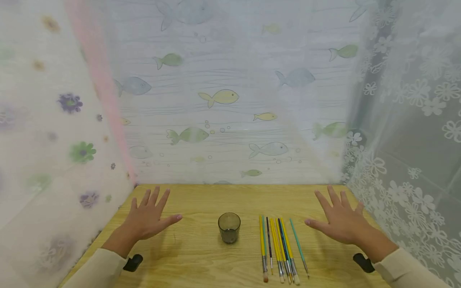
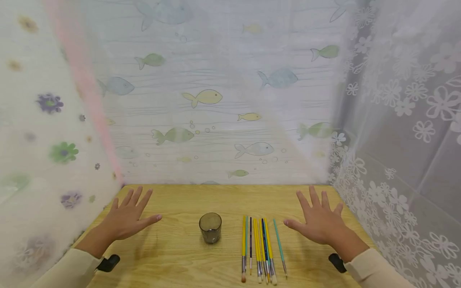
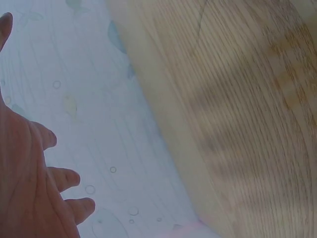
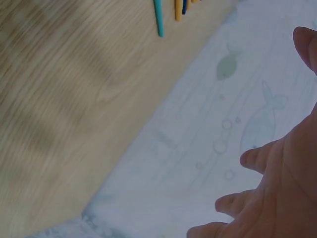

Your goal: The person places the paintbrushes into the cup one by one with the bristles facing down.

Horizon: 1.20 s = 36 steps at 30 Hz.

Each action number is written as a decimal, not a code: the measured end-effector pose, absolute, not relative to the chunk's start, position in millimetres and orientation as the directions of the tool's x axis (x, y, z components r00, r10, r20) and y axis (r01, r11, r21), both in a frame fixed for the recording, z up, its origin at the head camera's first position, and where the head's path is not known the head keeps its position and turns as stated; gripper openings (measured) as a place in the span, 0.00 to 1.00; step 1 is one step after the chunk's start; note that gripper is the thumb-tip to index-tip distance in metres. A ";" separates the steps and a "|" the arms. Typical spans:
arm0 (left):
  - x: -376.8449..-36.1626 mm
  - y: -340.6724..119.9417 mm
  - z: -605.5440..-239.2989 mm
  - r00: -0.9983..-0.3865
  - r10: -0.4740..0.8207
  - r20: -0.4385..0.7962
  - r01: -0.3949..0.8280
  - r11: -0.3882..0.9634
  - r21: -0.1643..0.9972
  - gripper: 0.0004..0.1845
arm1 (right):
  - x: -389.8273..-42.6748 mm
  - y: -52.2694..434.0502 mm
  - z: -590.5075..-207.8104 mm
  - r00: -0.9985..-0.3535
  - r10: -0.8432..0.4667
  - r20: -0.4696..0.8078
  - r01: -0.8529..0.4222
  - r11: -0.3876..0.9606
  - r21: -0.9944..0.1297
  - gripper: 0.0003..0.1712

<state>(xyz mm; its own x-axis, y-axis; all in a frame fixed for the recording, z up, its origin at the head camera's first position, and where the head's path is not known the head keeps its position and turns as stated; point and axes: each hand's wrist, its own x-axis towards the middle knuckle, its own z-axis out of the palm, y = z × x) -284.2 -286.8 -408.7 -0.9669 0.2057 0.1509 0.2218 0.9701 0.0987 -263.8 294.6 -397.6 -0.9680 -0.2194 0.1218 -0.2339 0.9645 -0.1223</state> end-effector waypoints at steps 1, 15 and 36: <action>-284.5 -287.4 -409.7 -0.967 0.205 0.150 0.221 0.970 0.102 0.58 | -263.7 294.4 -397.7 -0.968 -0.220 0.121 -0.234 0.964 -0.125 0.62; -292.4 -275.8 -425.0 -0.954 0.256 0.155 0.280 0.946 0.163 0.58 | -257.7 300.7 -406.5 -0.970 -0.224 0.095 -0.237 0.958 -0.162 0.62; -298.4 -200.5 -453.9 -0.920 0.378 0.106 0.358 0.696 0.623 0.56 | -282.1 277.0 -421.3 -0.974 -0.228 -0.004 -0.193 0.834 -0.517 0.34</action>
